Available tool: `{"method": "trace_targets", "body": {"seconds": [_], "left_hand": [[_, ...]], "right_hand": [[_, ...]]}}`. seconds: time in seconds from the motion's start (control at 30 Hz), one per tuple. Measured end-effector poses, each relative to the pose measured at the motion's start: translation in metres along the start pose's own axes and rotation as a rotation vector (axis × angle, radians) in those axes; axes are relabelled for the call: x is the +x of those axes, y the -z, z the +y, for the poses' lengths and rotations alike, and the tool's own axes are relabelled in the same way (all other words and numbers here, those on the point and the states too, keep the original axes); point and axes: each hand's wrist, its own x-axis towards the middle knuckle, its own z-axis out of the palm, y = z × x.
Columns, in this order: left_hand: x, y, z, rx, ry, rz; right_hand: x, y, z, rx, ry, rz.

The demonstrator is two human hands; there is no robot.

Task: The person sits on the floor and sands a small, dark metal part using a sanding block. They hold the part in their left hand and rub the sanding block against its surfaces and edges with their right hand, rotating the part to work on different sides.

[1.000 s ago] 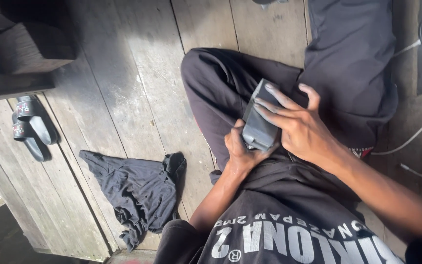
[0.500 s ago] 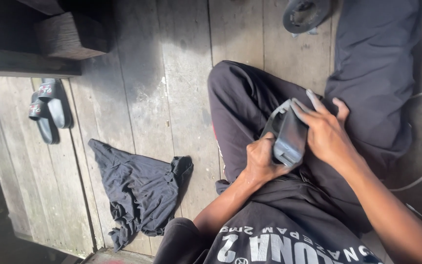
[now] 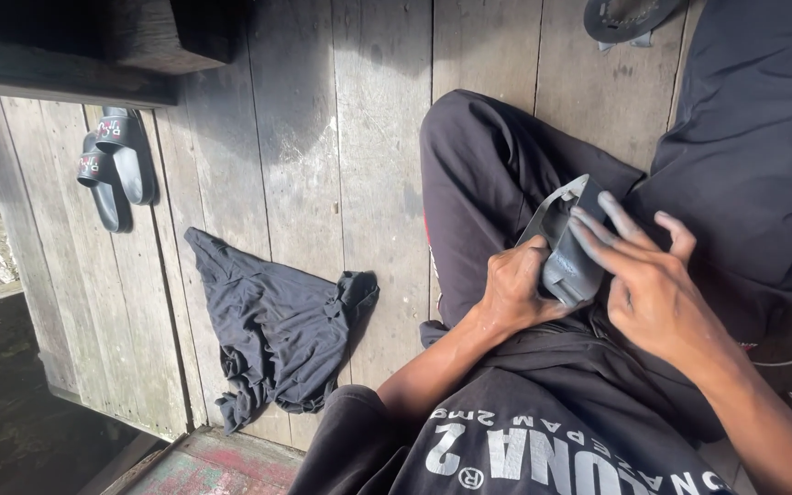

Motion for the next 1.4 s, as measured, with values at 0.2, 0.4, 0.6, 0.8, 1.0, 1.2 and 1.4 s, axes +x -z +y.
{"method": "trace_targets", "body": {"seconds": [0.2,0.4,0.6,0.8,1.0,1.2,1.4], "left_hand": [[0.003,0.0,0.005,-0.02,-0.006,-0.049],[-0.006,0.003,-0.009,-0.026,0.075,-0.057],[-0.006,0.005,-0.007,-0.055,-0.019,-0.028],[-0.007,0.004,-0.013,-0.115,-0.031,0.047],[-0.01,0.006,-0.015,-0.142,-0.045,0.049],[-0.021,0.003,-0.023,-0.116,-0.023,0.1],[-0.031,0.003,-0.031,-0.108,-0.033,0.113]], "right_hand": [[0.012,-0.024,0.038,-0.099,-0.114,-0.022],[-0.001,0.006,-0.004,0.079,-0.03,-0.057],[0.01,-0.018,0.032,-0.113,-0.094,-0.054],[0.002,-0.001,-0.001,0.131,-0.135,-0.048],[0.013,-0.01,0.016,0.105,-0.128,-0.023],[0.001,-0.009,-0.01,0.197,-0.064,-0.006],[0.011,-0.034,0.034,0.05,-0.146,0.066]]}}
